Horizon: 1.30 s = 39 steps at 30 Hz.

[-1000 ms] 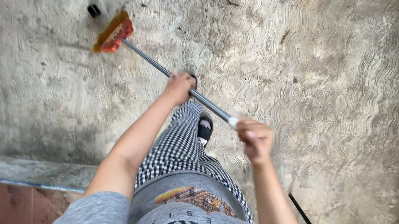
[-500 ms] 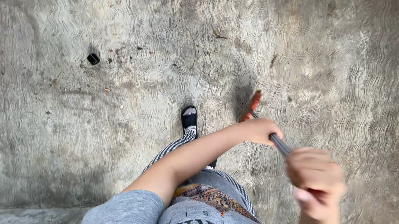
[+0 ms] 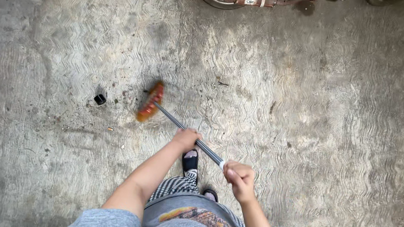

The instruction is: The person sweeps debris across a concrete floor using a small broom, moving around a motorcycle and various metal furniture pieces.

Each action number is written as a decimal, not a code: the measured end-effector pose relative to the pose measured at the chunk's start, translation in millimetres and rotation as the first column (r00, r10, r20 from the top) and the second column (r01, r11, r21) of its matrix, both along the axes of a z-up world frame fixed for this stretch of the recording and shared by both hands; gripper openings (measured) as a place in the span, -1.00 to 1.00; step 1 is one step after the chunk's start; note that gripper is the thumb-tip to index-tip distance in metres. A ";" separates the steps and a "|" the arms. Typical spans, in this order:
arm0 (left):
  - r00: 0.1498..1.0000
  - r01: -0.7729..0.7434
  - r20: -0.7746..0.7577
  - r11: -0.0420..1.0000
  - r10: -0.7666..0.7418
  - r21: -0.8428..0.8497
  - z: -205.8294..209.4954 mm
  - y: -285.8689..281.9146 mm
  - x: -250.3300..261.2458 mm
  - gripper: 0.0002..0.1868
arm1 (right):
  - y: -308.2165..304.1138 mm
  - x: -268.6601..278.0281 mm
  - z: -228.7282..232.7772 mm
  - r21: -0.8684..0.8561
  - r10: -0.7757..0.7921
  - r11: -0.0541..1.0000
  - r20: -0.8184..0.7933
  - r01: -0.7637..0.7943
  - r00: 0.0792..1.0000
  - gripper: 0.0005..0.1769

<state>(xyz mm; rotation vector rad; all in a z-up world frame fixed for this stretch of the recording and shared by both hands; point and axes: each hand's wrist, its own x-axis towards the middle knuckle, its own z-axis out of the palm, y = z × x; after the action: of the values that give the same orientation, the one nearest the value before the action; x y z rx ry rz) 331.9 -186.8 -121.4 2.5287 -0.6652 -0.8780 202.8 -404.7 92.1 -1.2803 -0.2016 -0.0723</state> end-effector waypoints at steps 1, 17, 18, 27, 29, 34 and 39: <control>0.998 -0.042 0.045 0.999 0.042 -0.009 0.6 8.3 8.1 -0.72 | 3.0 8.7 -4.3 0.021 -0.014 1.000 0.009 0.013 1.000 -0.46; 0.926 0.213 -0.142 0.795 -0.349 -0.567 149.0 -169.4 5.1 -0.70 | -50.7 39.6 192.1 -0.244 -0.063 0.949 0.471 0.199 0.880 -0.51; 0.926 0.235 -0.121 0.798 -0.357 -0.554 139.8 -173.1 6.9 -0.70 | -42.4 44.9 186.4 -0.318 -0.004 0.933 0.457 0.167 0.889 -0.53; 0.980 0.197 0.041 0.903 -0.196 -0.381 65.8 -101.2 17.3 -0.74 | -37.9 45.7 112.2 -0.139 -0.034 0.986 0.358 0.090 0.933 -0.58; 0.989 0.118 -0.052 0.951 -0.138 -0.285 42.0 -72.7 34.6 -0.72 | -36.1 52.0 83.2 -0.149 -0.052 0.985 0.224 0.087 0.973 -0.61; 0.997 -0.054 0.060 0.995 0.049 0.078 -7.0 1.0 63.6 -0.78 | -15.8 83.2 2.9 -0.157 0.048 0.987 0.041 -0.041 0.998 -0.58; 0.913 -0.283 0.223 0.923 0.342 -0.259 -3.9 -49.5 87.7 -0.82 | -75.7 123.9 18.4 0.040 -0.077 0.996 0.080 0.074 0.994 -0.50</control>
<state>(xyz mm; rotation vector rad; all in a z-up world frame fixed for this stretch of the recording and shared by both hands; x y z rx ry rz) 419.6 -236.3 -125.2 2.4713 -0.3854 -0.3362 326.7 -480.4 110.4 -1.2486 -0.2214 -0.1927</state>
